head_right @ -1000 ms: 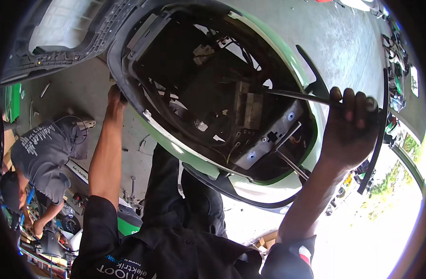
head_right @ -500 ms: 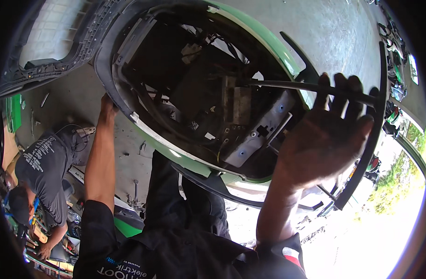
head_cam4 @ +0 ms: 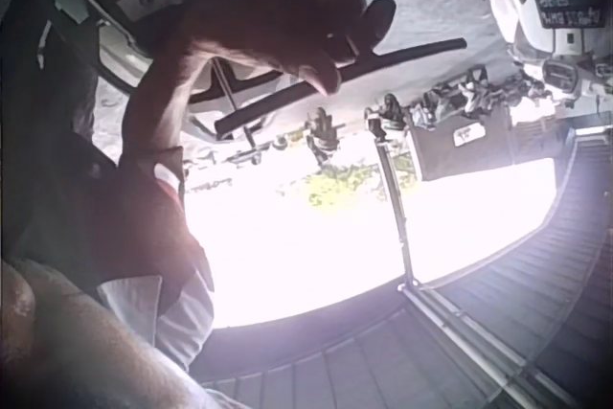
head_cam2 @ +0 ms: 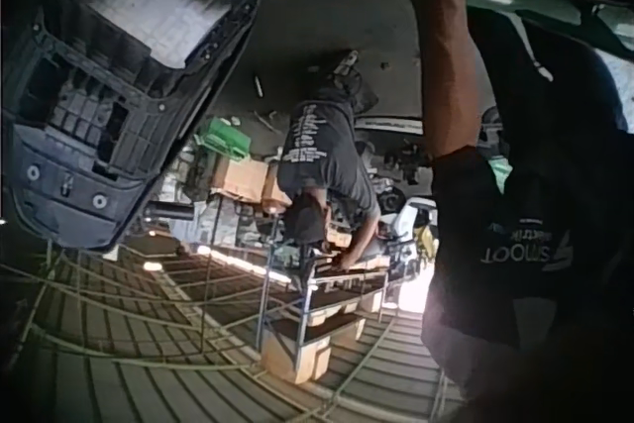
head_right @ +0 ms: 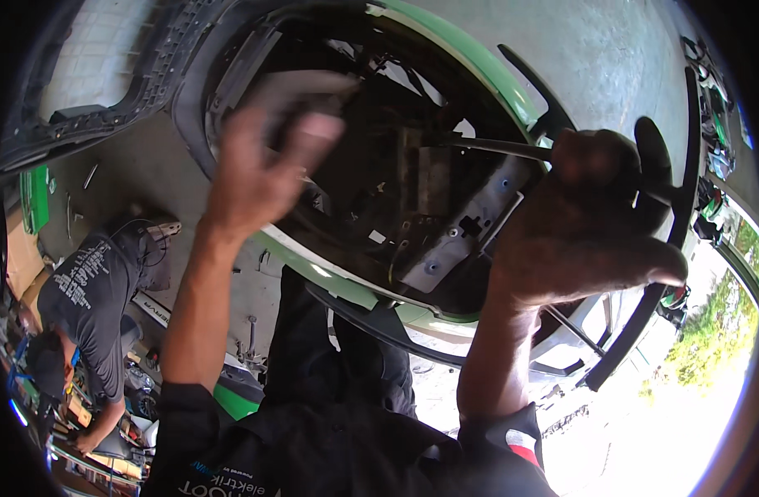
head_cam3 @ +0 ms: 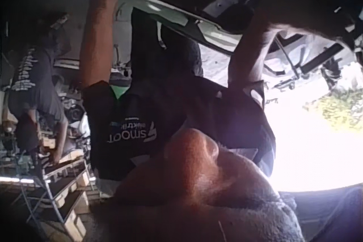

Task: The person disassembles the internal compartment of an electric scooter using a T-handle socket wrench to remove bolts and reach into the battery housing. They then move to a tray of parts on the floor to retrieve a component and continue working on the scooter frame.

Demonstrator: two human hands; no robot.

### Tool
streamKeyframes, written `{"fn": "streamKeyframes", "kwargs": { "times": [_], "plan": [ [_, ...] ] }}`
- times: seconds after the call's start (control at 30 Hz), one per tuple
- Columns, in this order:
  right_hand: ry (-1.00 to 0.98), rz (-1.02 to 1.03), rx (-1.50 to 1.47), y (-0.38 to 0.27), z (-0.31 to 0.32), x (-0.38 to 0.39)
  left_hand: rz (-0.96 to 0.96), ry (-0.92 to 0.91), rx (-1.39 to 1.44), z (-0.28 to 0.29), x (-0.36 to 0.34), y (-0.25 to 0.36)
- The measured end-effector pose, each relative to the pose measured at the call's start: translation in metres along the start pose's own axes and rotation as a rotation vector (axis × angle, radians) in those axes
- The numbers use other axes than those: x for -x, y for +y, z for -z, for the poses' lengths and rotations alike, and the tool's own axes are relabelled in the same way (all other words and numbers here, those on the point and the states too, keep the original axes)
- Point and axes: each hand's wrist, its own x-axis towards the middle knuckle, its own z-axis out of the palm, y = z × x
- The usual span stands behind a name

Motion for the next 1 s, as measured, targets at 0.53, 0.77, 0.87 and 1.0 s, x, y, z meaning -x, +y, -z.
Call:
{"fn": "streamKeyframes", "kwargs": {
  "times": [0.53, 0.77, 0.87, 1.0],
  "plan": [
    [-0.270, -0.329, 0.136, 0.001, 0.025, -0.038, -0.456, -0.450, -0.151, -0.076, -0.088, 0.045],
    [-0.366, 0.148, 0.938, -0.023, 0.022, -0.003, -0.498, -0.194, -0.231, -0.094, -0.077, 0.050],
    [-0.507, 0.474, 1.351, -0.030, 0.031, -0.010, -0.280, -0.511, -0.124, -0.084, -0.075, 0.048],
    [-0.530, 0.543, 1.362, -0.032, 0.032, -0.014, -0.434, -0.418, -0.255, -0.078, -0.084, 0.055]
  ]
}}
